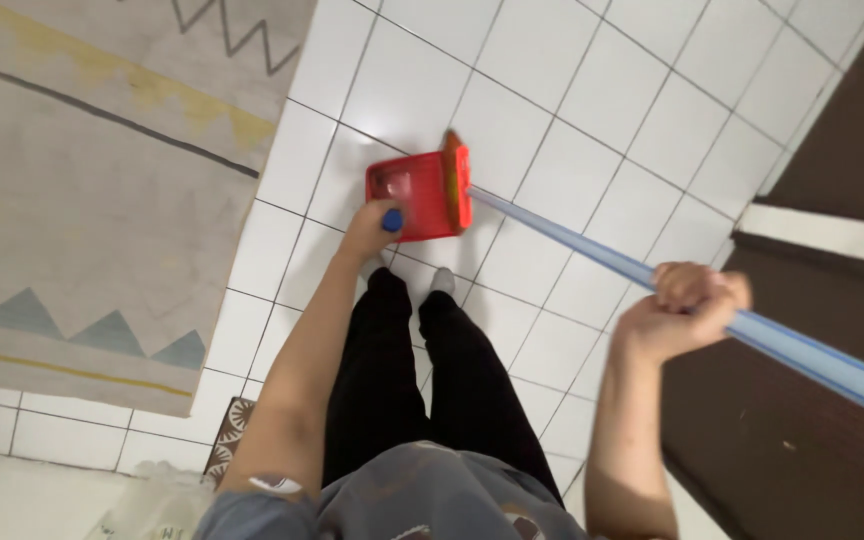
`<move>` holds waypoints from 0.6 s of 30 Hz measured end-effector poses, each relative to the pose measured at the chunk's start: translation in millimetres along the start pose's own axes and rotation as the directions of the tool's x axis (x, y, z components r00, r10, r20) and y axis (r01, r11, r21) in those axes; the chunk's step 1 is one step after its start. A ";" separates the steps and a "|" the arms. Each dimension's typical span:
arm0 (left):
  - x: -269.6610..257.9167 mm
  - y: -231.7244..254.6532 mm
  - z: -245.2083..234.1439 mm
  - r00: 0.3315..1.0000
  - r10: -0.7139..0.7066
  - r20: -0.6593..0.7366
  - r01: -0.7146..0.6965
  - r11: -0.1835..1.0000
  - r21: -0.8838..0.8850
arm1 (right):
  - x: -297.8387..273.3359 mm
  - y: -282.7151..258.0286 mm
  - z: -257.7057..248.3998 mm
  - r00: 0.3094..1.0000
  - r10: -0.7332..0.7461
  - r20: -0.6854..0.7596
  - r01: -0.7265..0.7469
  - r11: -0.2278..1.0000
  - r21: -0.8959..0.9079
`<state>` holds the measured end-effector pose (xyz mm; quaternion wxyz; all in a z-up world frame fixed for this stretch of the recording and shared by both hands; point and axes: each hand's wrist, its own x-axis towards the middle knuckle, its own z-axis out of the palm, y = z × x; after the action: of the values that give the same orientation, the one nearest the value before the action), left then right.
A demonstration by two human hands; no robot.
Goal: Sweeping the tiled floor and adjusting a rug.
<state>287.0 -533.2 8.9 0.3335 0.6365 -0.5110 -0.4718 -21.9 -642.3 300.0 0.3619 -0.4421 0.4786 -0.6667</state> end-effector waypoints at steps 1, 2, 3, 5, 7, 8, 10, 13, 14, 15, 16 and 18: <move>-5.8 -0.7 -10.5 1.000 -0.001 -0.008 0.001 1.000 0.000 | 11.8 3.0 1.8 1.000 0.000 0.007 0.000 1.000 0.004; -11.6 -1.3 -20.4 0.996 -0.033 -0.084 0.027 0.997 -0.073 | 23.8 6.1 3.3 0.995 -0.039 0.088 0.038 0.999 0.011; -17.0 -1.5 -28.6 0.985 -0.069 -0.157 0.045 0.988 -0.148 | 36.5 8.7 4.2 0.982 -0.079 0.169 0.077 0.997 0.019; -24.2 -11.9 -36.9 0.965 -0.087 -0.248 0.033 0.976 -0.214 | 55.1 21.4 28.2 0.965 -0.099 0.244 0.090 0.995 0.049; -30.7 -18.7 -43.6 0.933 -0.113 -0.340 0.016 0.961 -0.277 | 74.9 40.1 55.1 0.940 -0.118 0.321 0.097 0.992 0.082; -33.4 -20.3 -46.1 0.909 -0.168 -0.381 0.035 0.943 -0.331 | 85.4 52.2 70.0 0.920 -0.127 0.372 0.092 0.989 0.112; -35.6 -24.0 -46.7 0.877 -0.223 -0.426 0.046 0.921 -0.387 | 102.0 73.1 99.2 0.892 -0.142 0.429 0.086 0.985 0.148; -30.0 -27.1 -42.7 0.809 -0.145 -0.570 -0.007 0.967 -0.256 | 121.1 106.0 149.5 0.725 -0.137 0.675 0.008 0.982 0.191; -26.8 -27.1 -40.0 0.783 -0.196 -0.590 0.041 0.963 -0.266 | 124.6 120.7 165.2 0.704 -0.150 0.694 0.016 0.981 0.196; -25.4 -26.3 -35.9 0.751 -0.251 -0.611 0.091 0.956 -0.280 | 127.4 135.1 181.0 0.680 -0.161 0.716 0.021 0.980 0.200; -24.3 -23.6 -33.9 0.739 -0.265 -0.619 0.099 0.952 -0.288 | 121.9 138.4 183.0 0.668 -0.155 0.728 0.009 0.980 0.200; -7.6 -19.2 -38.6 0.714 -0.257 -0.651 0.126 0.962 -0.242 | 118.6 146.3 196.9 0.697 -0.050 0.715 -0.171 0.957 0.234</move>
<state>329.5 -523.2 6.3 0.5016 0.7808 -0.2409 -0.2843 129.8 -853.3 218.5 0.6000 -0.5934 0.2148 -0.4917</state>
